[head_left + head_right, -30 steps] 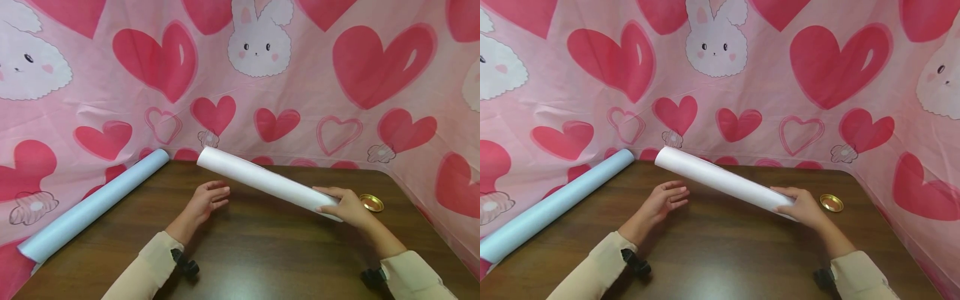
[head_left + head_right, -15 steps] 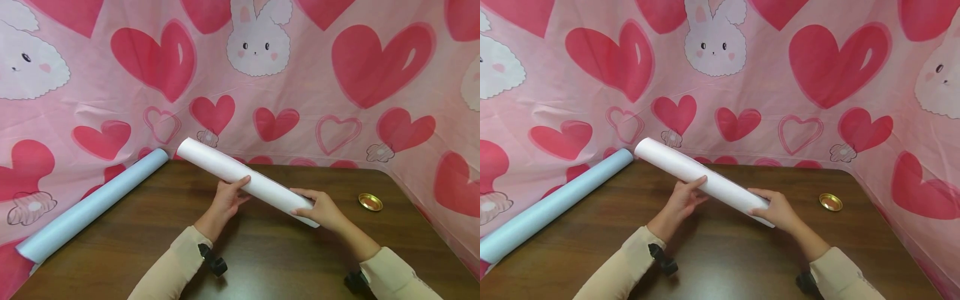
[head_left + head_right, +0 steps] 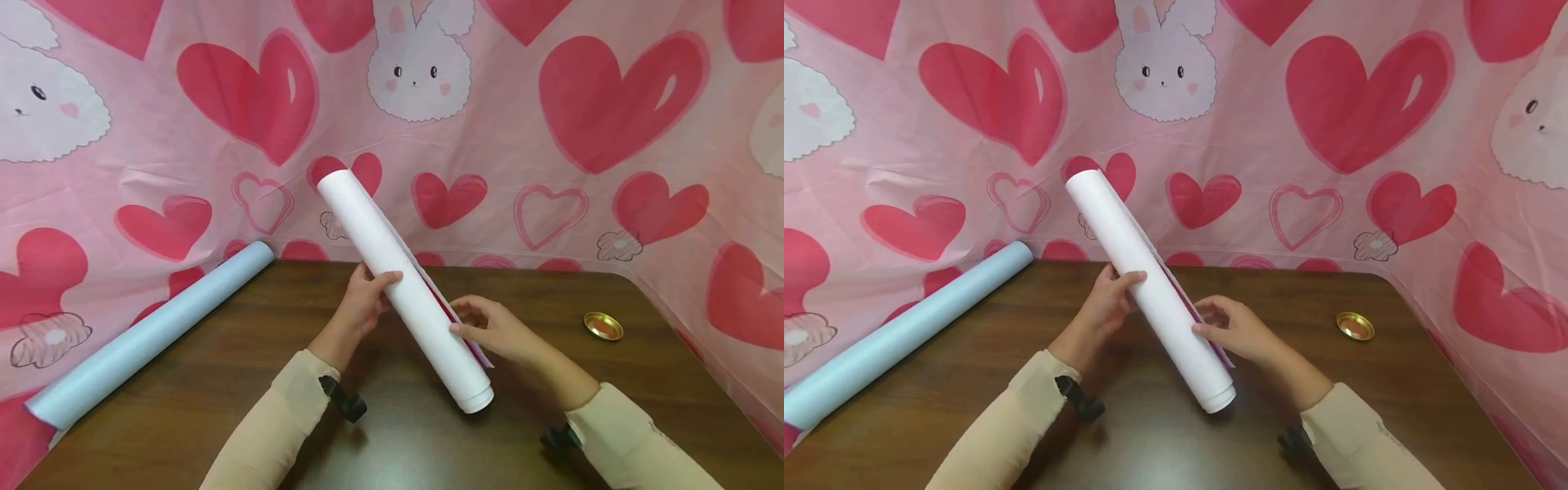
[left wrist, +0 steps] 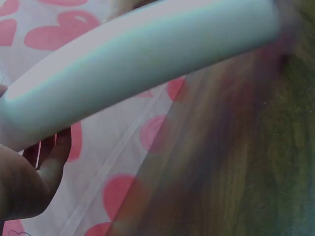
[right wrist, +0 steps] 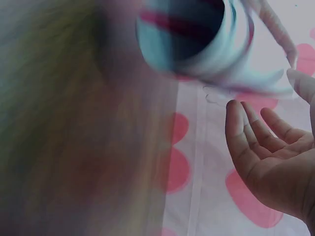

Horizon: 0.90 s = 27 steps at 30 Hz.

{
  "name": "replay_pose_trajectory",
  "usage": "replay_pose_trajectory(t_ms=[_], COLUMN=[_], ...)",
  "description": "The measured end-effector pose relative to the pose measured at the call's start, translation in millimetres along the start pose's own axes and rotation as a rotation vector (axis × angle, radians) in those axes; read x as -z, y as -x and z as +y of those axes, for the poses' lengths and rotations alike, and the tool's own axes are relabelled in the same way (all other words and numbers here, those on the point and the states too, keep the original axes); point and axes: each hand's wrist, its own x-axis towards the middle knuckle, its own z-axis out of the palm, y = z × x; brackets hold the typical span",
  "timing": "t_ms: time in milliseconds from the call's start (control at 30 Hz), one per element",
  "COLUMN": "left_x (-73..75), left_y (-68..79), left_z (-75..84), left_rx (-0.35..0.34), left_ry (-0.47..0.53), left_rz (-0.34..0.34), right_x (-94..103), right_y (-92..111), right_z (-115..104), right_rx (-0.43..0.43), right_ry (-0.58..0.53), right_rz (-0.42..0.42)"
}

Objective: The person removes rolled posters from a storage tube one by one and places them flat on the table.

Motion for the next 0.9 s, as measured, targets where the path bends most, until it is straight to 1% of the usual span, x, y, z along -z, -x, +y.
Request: replay_pose_trajectory(t_ms=[133,267,333,400,533,767,833,900], left_x=[1.0,1.3,0.9,0.4,0.1,-2.4,-1.8,-0.1], left_y=[-5.9,-10.8,-13.2,-15.2,-18.5,-22.4,-23.7,-24.9], left_z=[1.5,-1.2,-5.6,-11.6,-23.4,-38.0,-40.2,-42.0], left_rx=[0.05,0.117,0.147,0.169,0.206,0.295,0.313,0.342], left_ry=[-0.044,-0.088,-0.106,-0.111,-0.115,-0.143,-0.143,-0.135], left_rz=[-0.063,-0.129,-0.146,-0.148,-0.143,-0.188,-0.178,-0.16], right_x=[-0.4,0.0,-1.1,-3.1,-7.1,-10.1,-10.3,-9.9], right_y=[-15.8,-29.7,-34.6,-37.9,-44.5,-53.6,-53.9,-52.6], right_z=[-8.3,-8.5,-7.8,-6.8,-4.3,7.2,12.2,17.2], right_rx=[-0.056,-0.098,-0.122,-0.148,-0.198,-0.259,-0.274,-0.283], right_ry=[-0.13,-0.26,-0.315,-0.359,-0.386,-0.385,-0.401,-0.431], right_rz=[-0.01,0.008,0.034,0.057,0.111,0.238,0.257,0.251])
